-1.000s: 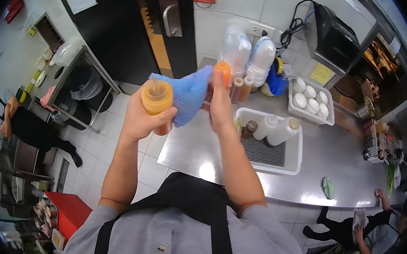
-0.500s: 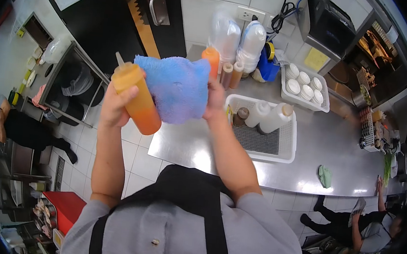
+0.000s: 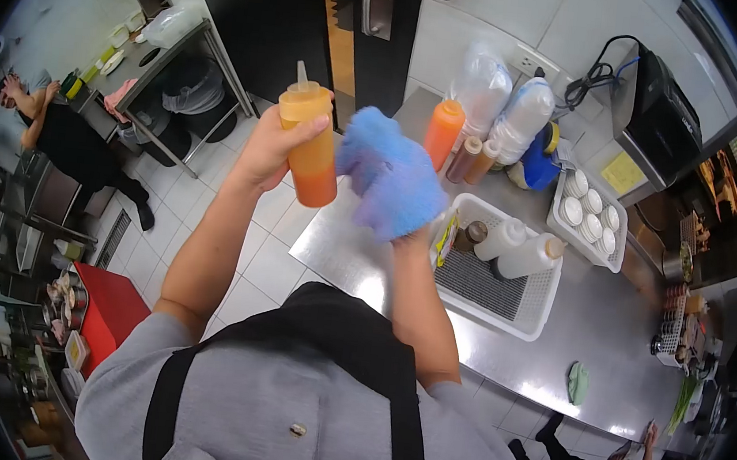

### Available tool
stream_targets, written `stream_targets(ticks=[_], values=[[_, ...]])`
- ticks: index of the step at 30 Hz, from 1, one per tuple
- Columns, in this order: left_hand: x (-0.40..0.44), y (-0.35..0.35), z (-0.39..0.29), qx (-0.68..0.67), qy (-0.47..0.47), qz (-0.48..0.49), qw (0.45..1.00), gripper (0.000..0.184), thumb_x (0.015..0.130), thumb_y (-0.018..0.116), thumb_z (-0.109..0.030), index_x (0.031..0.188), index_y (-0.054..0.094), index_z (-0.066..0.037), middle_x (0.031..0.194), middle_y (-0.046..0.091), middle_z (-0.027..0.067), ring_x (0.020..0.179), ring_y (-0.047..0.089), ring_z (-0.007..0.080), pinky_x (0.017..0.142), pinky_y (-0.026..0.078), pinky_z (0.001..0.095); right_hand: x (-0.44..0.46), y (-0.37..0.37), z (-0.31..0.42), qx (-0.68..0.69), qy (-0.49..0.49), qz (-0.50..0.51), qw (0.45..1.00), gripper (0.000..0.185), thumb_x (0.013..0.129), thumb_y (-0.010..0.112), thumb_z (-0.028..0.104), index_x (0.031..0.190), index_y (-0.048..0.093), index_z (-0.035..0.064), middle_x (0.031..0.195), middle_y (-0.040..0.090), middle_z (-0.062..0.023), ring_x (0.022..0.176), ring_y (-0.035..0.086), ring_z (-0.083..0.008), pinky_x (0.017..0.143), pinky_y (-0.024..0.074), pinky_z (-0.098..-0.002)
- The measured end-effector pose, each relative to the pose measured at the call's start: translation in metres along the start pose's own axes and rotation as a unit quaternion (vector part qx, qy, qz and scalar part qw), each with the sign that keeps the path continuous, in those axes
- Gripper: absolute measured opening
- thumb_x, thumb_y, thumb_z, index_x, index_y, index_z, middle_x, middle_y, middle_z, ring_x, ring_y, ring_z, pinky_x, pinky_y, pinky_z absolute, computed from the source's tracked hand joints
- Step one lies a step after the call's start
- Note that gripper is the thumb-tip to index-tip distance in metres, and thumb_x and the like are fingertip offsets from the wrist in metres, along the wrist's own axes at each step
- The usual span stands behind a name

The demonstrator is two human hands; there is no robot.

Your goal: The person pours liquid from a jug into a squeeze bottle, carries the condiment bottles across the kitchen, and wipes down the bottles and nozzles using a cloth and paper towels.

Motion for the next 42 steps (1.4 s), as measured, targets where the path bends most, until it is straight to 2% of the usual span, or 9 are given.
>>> stream_targets(ticks=[5,7,9,15,23,25,28,38,42], values=[[0.005,0.009,-0.009,-0.030,0.043,-0.060,0.997,0.046,0.090,0.080,-0.022,0.125,0.060,-0.001,0.116,0.066,0.0068,0.104,0.063,0.0144,0.092,0.051,0.0326,-0.008,0.021,0.014,0.106,-0.018,0.038,0.993,0.061,0.099,0.064,0.033,0.147,0.045,0.0005,0.137,0.058,-0.0132,0.127,0.057,-0.0259,0.108,0.0470,-0.0406],[0.005,0.026,-0.014,0.023,0.119,-0.095,0.988,0.040,0.086,0.085,-0.022,0.111,0.061,-0.002,0.101,0.067,0.0056,0.091,0.066,0.0131,0.081,0.055,0.0304,-0.013,0.023,-0.016,-0.056,0.085,0.046,0.994,0.077,0.088,0.078,0.038,0.146,0.043,0.0017,0.138,0.053,-0.0120,0.127,0.055,-0.0249,0.109,0.0438,-0.0378],[0.004,0.042,-0.020,0.065,0.134,-0.094,0.984,0.041,0.085,0.085,-0.021,0.112,0.061,-0.002,0.101,0.068,0.0060,0.091,0.066,0.0133,0.082,0.055,0.0307,-0.004,0.059,-0.001,-0.261,-0.030,-0.009,0.965,0.077,0.081,0.085,0.028,0.142,0.045,0.0029,0.135,0.055,-0.0126,0.128,0.055,-0.0255,0.108,0.0438,-0.0405],[-0.004,0.089,-0.033,0.152,0.178,-0.109,0.966,0.045,0.082,0.087,-0.021,0.113,0.061,-0.002,0.101,0.070,0.0057,0.091,0.067,0.0136,0.084,0.054,0.0308,0.009,0.068,0.030,-0.349,-0.256,-0.131,0.892,0.061,0.080,0.082,0.015,0.131,0.050,0.0021,0.125,0.058,-0.0159,0.115,0.060,-0.0325,0.098,0.0470,-0.0415],[0.008,0.071,-0.054,0.069,0.160,-0.076,0.982,0.040,0.083,0.085,-0.019,0.112,0.062,-0.004,0.099,0.069,0.0047,0.090,0.066,0.0113,0.083,0.054,0.0291,-0.005,0.072,0.071,-0.512,-0.250,-0.012,0.822,0.070,0.081,0.083,0.017,0.140,0.049,0.0010,0.126,0.059,-0.0126,0.117,0.060,-0.0307,0.103,0.0439,-0.0394],[0.010,0.069,-0.055,0.095,0.177,-0.069,0.977,0.041,0.083,0.086,-0.017,0.113,0.061,-0.004,0.101,0.068,0.0041,0.091,0.064,0.0100,0.083,0.054,0.0290,0.001,0.040,0.058,-0.221,-0.040,0.071,0.972,0.073,0.081,0.084,0.018,0.143,0.048,0.0016,0.130,0.059,-0.0084,0.119,0.059,-0.0232,0.107,0.0413,-0.0373],[0.005,0.085,-0.057,0.082,0.189,0.079,0.975,0.045,0.081,0.086,-0.013,0.116,0.058,-0.005,0.105,0.065,0.0018,0.095,0.063,0.0093,0.085,0.054,0.0290,0.005,0.025,0.060,-0.285,-0.050,0.057,0.956,0.072,0.082,0.084,0.016,0.142,0.047,0.0010,0.132,0.059,-0.0088,0.121,0.058,-0.0200,0.106,0.0439,-0.0365],[-0.025,0.108,-0.036,0.119,0.185,-0.109,0.969,0.048,0.078,0.088,-0.019,0.115,0.060,-0.006,0.105,0.071,0.0038,0.100,0.067,0.0134,0.089,0.053,0.0323,-0.002,0.055,0.034,-0.352,-0.264,-0.176,0.881,0.049,0.081,0.078,0.011,0.127,0.061,0.0035,0.124,0.067,-0.0098,0.114,0.065,-0.0241,0.099,0.0497,-0.0387],[-0.011,0.089,-0.061,0.165,0.164,0.180,0.956,0.048,0.072,0.091,-0.022,0.110,0.065,-0.006,0.102,0.070,0.0027,0.096,0.067,0.0148,0.088,0.053,0.0324,-0.003,0.037,0.043,-0.324,-0.176,-0.063,0.927,0.054,0.078,0.083,0.012,0.127,0.061,0.0049,0.119,0.068,-0.0081,0.111,0.067,-0.0228,0.097,0.0513,-0.0382]])
Point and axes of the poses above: each hand's wrist, its own x-axis towards the middle knuckle, its own y-axis out of the palm, z = x × y, the point moved 4 cm from there along x, towards the middle knuckle
